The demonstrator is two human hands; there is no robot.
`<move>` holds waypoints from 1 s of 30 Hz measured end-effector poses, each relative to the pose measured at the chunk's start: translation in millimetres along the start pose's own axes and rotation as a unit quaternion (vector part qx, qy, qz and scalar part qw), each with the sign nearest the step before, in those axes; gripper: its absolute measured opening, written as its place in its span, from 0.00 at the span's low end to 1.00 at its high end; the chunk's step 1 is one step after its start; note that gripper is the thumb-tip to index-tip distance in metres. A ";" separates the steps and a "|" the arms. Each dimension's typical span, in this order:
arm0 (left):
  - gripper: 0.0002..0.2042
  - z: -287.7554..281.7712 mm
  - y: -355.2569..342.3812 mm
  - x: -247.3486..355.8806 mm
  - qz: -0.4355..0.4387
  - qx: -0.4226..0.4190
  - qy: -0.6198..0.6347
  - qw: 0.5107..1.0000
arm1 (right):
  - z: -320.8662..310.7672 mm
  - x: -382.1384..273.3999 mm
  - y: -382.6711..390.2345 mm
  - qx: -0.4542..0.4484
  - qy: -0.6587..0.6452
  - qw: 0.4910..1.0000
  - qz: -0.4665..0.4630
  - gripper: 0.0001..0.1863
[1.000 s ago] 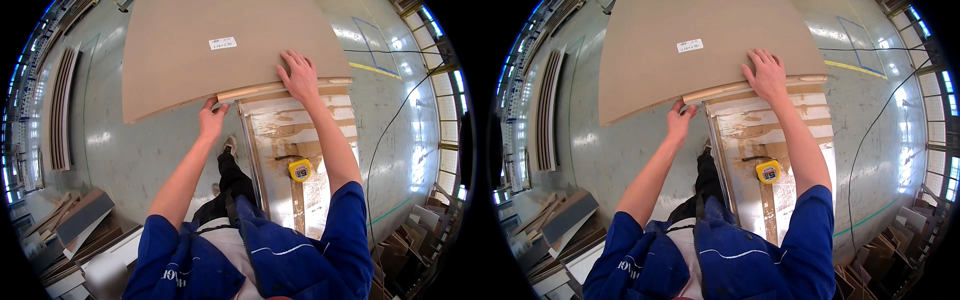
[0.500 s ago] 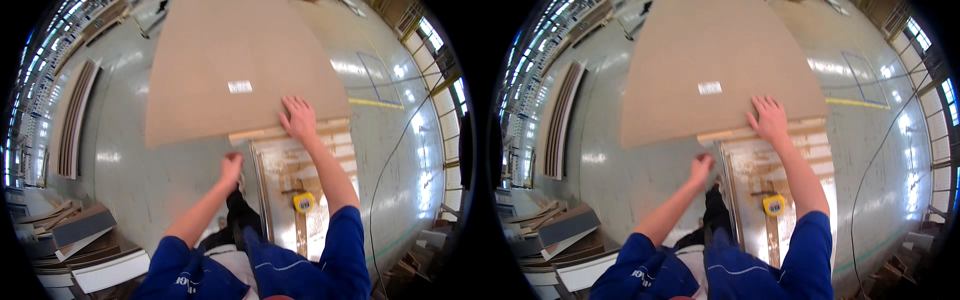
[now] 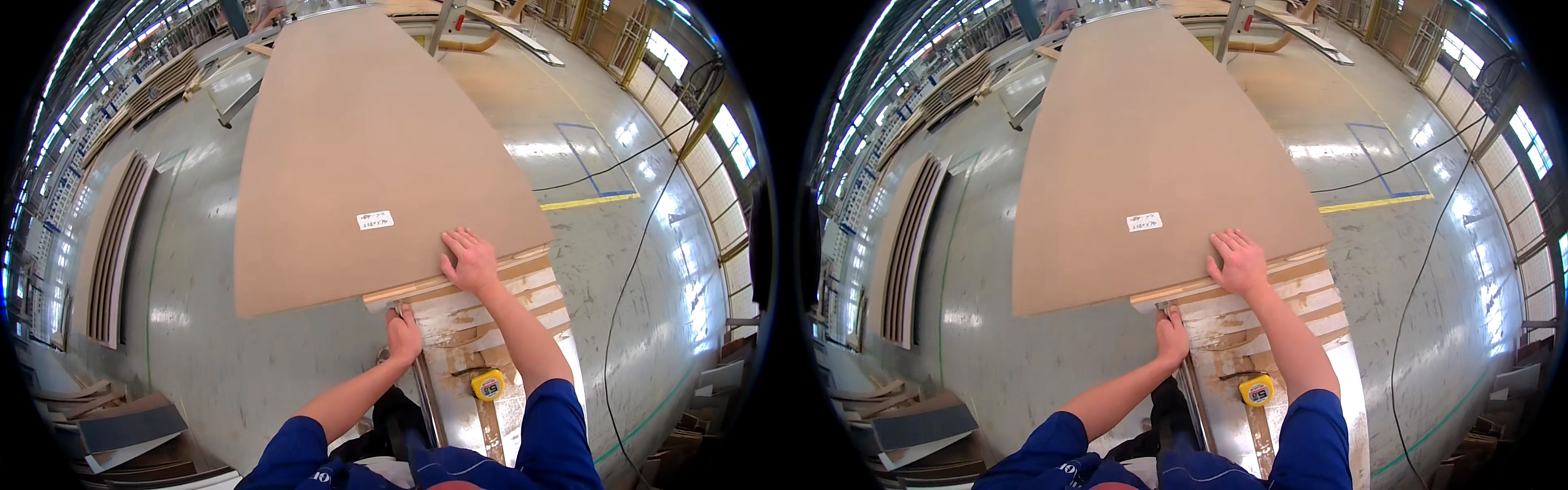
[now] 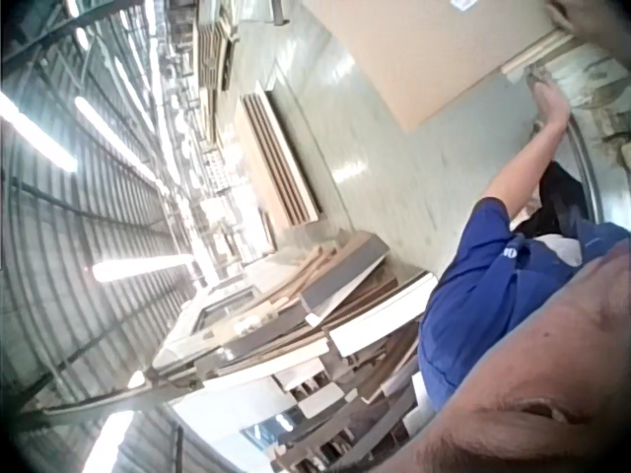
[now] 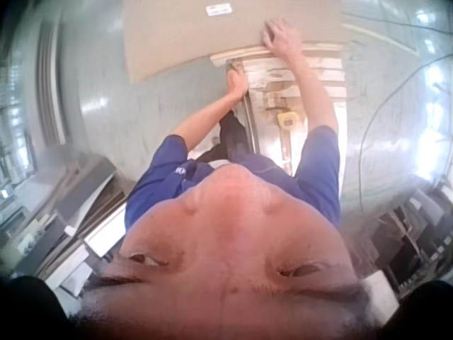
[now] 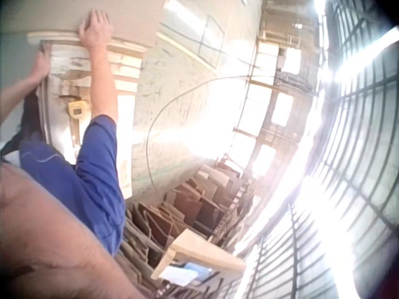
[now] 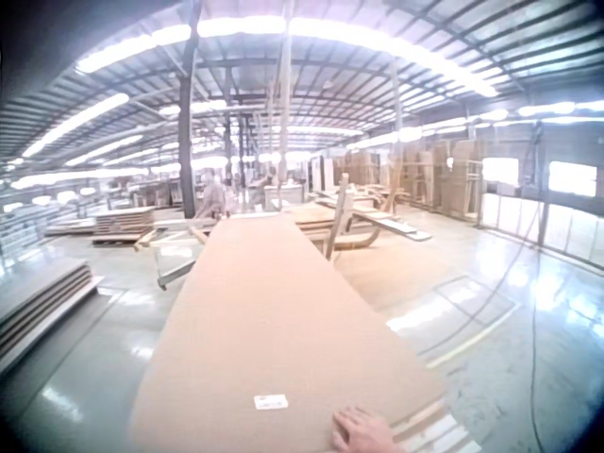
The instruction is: The person measures a large sheet of plywood with a tape measure and marks it with a pencil. They then move the sheet to a cutting machine and, with the help of a colleague, position it for cutting. Finally, they carry the sheet to a stack of other wood pieces.
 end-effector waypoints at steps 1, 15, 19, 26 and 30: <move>0.26 0.3 0.5 0.1 -0.001 -0.005 -0.005 1.000 | 0.2 -0.3 0.2 -0.004 0.002 1.000 0.002 0.23; 0.28 -8.2 4.5 15.2 -0.002 -0.007 -0.029 1.000 | -2.0 0.3 -1.4 -0.034 0.028 0.999 0.030 0.27; 0.28 -3.4 1.9 7.1 0.020 -0.002 -0.031 0.999 | -5.1 -3.7 -1.0 -0.034 0.029 0.999 0.031 0.27; 0.29 4.6 -2.3 -2.1 0.026 -0.011 -0.013 1.000 | -1.8 -0.8 4.2 -0.023 0.019 0.999 0.026 0.27; 0.28 -0.5 1.0 -3.1 0.062 0.013 -0.011 0.998 | -4.5 -7.0 4.1 -0.013 -0.001 1.000 0.008 0.26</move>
Point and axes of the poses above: each hand's wrist, its own y-axis away from the middle knuckle, its own z-axis out of the palm, x = y × z, the point moved 10 cm from there along -y, towards the middle knuckle, and after that the axes turned 5 degrees about -y, right-handed, at the moved point
